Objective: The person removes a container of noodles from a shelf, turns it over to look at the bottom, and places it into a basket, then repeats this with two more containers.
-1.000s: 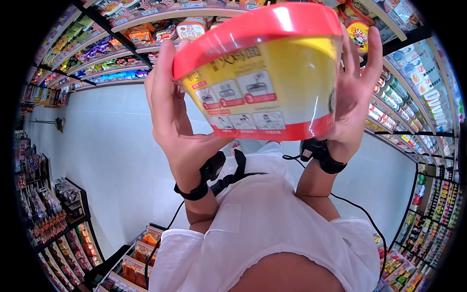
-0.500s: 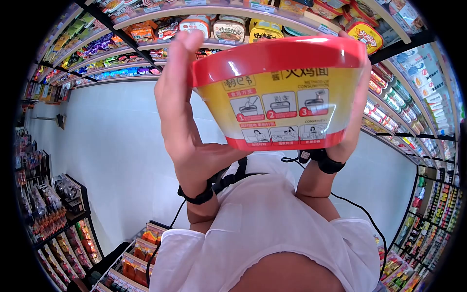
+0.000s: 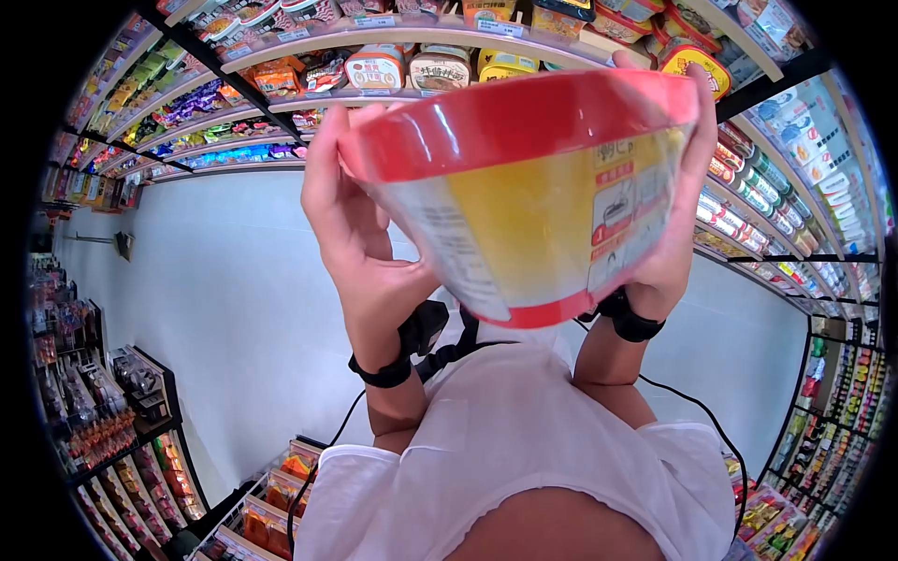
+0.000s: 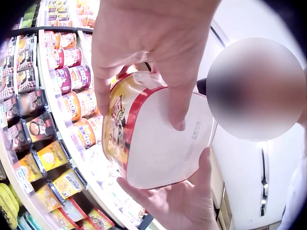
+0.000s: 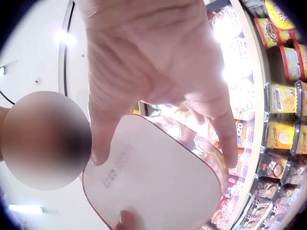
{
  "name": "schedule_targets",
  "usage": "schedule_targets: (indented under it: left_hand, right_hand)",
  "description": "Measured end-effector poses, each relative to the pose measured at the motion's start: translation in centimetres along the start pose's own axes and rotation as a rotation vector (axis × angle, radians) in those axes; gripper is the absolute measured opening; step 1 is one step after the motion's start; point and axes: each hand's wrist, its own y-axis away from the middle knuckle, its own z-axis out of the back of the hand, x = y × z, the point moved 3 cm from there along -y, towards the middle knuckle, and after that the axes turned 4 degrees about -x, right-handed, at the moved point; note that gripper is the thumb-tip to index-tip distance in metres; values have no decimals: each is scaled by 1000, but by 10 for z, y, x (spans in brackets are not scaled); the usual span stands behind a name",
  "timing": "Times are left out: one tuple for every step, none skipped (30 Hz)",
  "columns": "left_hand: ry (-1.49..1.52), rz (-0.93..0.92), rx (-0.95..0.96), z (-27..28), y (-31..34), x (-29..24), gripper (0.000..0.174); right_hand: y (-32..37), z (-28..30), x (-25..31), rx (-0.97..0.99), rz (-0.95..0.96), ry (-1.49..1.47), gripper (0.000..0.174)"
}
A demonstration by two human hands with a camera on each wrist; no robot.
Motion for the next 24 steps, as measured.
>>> schedule_targets:
  left_hand:
    - [-11, -3, 7, 1, 0, -1, 109]
    - [-21, -3, 10, 2, 1, -2, 109]
    - [-28, -6, 13, 2, 1, -3, 109]
    - [-35, -8, 16, 2, 1, -3, 109]
    - [-41, -11, 19, 3, 1, -4, 109]
    - [-30, 21, 15, 3, 1, -5, 110]
    - [-20, 54, 9, 3, 1, -5, 110]
    - [-14, 65, 4, 5, 2, -4, 112]
    - [-8, 77, 0, 6, 3, -3, 114]
    - [-1, 89, -4, 7, 3, -2, 115]
    - [68, 58, -50, 6, 2, -3, 117]
    - [136, 26, -94, 2, 0, -6, 119]
    - [206, -7, -138, 0, -1, -8, 120]
    - [225, 23, -134, -1, -2, -7, 121]
    - [232, 61, -124, -1, -1, -7, 120]
    - [226, 97, -111, 0, -1, -6, 120]
    - [212, 129, -102, 0, 1, -6, 119]
    - [196, 153, -98, 0, 2, -6, 118]
    - [188, 171, -94, 1, 4, -7, 118]
    - [183, 183, -95, 1, 5, -7, 117]
    - [182, 193, -92, 1, 7, -8, 117]
    - [177, 204, -92, 2, 7, -9, 116]
    - [170, 208, -92, 2, 8, -10, 116]
    - [165, 208, -97, 3, 8, -11, 115]
  right_hand:
    - [-2, -1, 0, 7, -26, 14, 126]
    - [-2, -3, 2, 4, -60, 39, 129]
    - [-2, -5, 2, 1, -122, 78, 138]
    - [-4, -4, 0, 3, -83, 163, 132]
    - [-4, -3, -1, 7, -74, 154, 130]
    - [-4, -3, -2, 13, -65, 146, 128]
    - [-4, -2, -3, 20, -58, 137, 126]
    - [-4, 1, -5, 51, -36, 145, 126]
    - [-5, 6, -8, 82, -15, 154, 126]
    - [-5, 8, -9, 112, 6, 163, 126]
    - [-4, 10, -10, 93, 19, 126, 120]
    - [-3, 12, -10, 73, 32, 89, 114]
    - [1, 15, -13, 18, 5, 55, 105]
    - [6, 19, -16, -38, -21, 19, 96]
    - [23, 27, -24, -127, -86, -14, 83]
    - [43, 36, -33, -215, -154, -47, 71]
    - [61, 44, -42, -301, -222, -81, 60]
    - [67, 45, -44, -349, -253, -87, 53]
    - [73, 47, -47, -398, -284, -94, 46]
    - [77, 51, -51, -441, -307, -92, 44]
    - [78, 55, -54, -468, -328, -107, 42]
    - [81, 57, -57, -498, -349, -134, 41]
    - [85, 59, -59, -524, -374, -162, 39]
    - [89, 61, -61, -544, -400, -205, 38]
